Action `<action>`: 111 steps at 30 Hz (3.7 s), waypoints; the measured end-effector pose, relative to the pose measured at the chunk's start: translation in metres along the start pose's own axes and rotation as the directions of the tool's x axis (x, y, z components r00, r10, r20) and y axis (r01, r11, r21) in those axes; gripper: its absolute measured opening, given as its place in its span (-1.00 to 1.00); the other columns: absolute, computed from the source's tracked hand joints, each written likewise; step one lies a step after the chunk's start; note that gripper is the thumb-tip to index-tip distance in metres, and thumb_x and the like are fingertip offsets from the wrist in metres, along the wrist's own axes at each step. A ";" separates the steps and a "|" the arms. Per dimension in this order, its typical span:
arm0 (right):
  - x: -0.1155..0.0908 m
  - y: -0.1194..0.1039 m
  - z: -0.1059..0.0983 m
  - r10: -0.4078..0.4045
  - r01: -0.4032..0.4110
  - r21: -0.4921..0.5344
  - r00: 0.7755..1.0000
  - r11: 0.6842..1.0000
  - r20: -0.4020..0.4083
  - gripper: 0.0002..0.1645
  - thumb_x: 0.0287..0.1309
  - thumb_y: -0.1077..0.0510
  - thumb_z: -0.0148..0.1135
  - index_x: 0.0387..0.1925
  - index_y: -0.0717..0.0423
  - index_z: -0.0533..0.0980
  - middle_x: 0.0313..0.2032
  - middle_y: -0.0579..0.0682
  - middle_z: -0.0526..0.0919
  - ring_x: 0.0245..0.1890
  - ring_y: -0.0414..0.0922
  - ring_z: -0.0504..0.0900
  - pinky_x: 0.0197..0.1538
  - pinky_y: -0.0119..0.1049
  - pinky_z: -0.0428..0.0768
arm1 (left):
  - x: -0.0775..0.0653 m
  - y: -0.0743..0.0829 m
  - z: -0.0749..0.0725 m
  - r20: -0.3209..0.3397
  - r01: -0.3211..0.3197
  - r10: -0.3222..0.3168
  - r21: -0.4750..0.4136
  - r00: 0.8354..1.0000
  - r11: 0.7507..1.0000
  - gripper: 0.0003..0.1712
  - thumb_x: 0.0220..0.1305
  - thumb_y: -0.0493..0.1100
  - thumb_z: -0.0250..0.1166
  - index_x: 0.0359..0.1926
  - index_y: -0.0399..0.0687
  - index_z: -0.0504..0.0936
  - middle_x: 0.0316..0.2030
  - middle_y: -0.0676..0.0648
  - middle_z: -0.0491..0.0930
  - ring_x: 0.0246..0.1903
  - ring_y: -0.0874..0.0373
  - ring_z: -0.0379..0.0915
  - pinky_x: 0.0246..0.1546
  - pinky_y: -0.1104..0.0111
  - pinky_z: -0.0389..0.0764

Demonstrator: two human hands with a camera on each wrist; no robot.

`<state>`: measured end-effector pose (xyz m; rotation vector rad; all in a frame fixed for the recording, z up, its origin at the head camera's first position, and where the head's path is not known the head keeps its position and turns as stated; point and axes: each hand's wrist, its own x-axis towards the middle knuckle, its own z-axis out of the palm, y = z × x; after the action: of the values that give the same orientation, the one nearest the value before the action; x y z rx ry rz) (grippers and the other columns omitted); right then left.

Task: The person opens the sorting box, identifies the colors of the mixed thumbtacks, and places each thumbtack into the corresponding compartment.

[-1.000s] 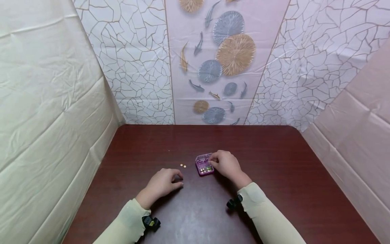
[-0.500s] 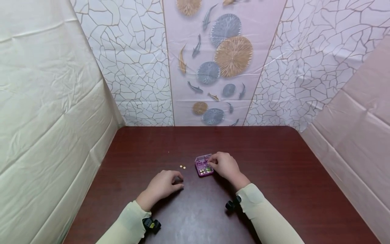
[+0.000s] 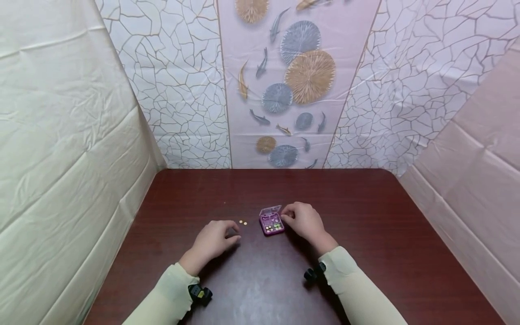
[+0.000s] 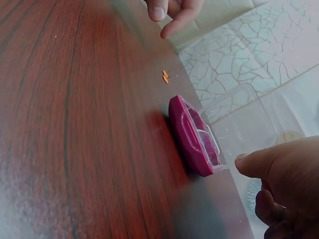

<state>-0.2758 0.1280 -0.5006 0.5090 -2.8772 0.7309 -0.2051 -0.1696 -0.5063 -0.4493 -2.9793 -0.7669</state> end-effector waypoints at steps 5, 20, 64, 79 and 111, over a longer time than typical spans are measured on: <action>-0.004 0.003 -0.003 0.016 -0.016 0.000 1.000 1.000 0.011 -0.93 0.14 -0.08 0.35 -0.44 -0.27 0.66 -0.64 -0.22 0.53 -0.64 -0.20 0.44 -0.59 -0.22 0.43 | 0.012 -0.005 0.000 -0.047 -0.005 0.008 0.065 0.999 0.998 -0.86 0.15 0.04 0.41 -0.25 0.24 0.73 -0.47 0.20 0.67 -0.55 0.26 0.45 -0.52 0.23 0.53; -0.008 0.012 -0.004 0.051 -0.051 0.002 0.998 0.999 0.022 -0.90 0.17 -0.12 0.31 -0.40 -0.28 0.66 -0.66 -0.23 0.55 -0.66 -0.21 0.45 -0.60 -0.22 0.44 | 0.045 -0.009 0.002 -0.055 0.034 -0.027 0.126 0.998 0.991 -0.95 0.18 -0.03 0.40 -0.31 0.23 0.76 -0.32 0.15 0.73 -0.33 0.23 0.55 -0.29 0.16 0.65; -0.022 0.014 0.001 -0.059 0.063 -0.014 0.983 0.998 0.176 -0.88 0.16 -0.10 0.32 -0.40 -0.25 0.71 -0.44 -0.30 0.72 -0.48 -0.39 0.55 -0.29 -0.19 0.65 | 0.062 0.055 0.037 -0.119 -0.058 0.071 0.103 0.990 0.993 -0.93 0.23 -0.01 0.34 -0.34 0.26 0.75 -0.41 0.18 0.73 -0.48 0.25 0.54 -0.46 0.20 0.62; -0.033 0.010 -0.006 -0.216 0.203 0.079 0.947 0.976 0.236 -0.90 0.19 -0.05 0.31 -0.38 -0.22 0.70 -0.45 -0.34 0.70 -0.49 -0.39 0.55 -0.30 -0.21 0.63 | 0.071 0.072 0.048 -0.145 -0.027 0.059 0.209 0.988 0.978 -0.87 0.26 -0.03 0.31 -0.30 0.20 0.79 -0.44 0.13 0.74 -0.57 0.24 0.51 -0.58 0.22 0.62; -0.035 0.018 -0.002 -0.252 0.227 0.125 0.936 0.966 0.246 -0.90 0.19 -0.03 0.31 -0.31 -0.21 0.71 -0.39 -0.34 0.72 -0.46 -0.40 0.56 -0.31 -0.23 0.62 | 0.071 0.063 0.042 -0.135 -0.003 0.026 0.162 0.990 0.987 -0.86 0.26 -0.05 0.33 -0.23 0.17 0.81 -0.32 0.09 0.78 -0.51 0.24 0.57 -0.56 0.23 0.64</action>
<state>-0.2496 0.1545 -0.5138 1.0216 -2.9437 0.8162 -0.2535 -0.0775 -0.5058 -0.3926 -2.8766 -0.5255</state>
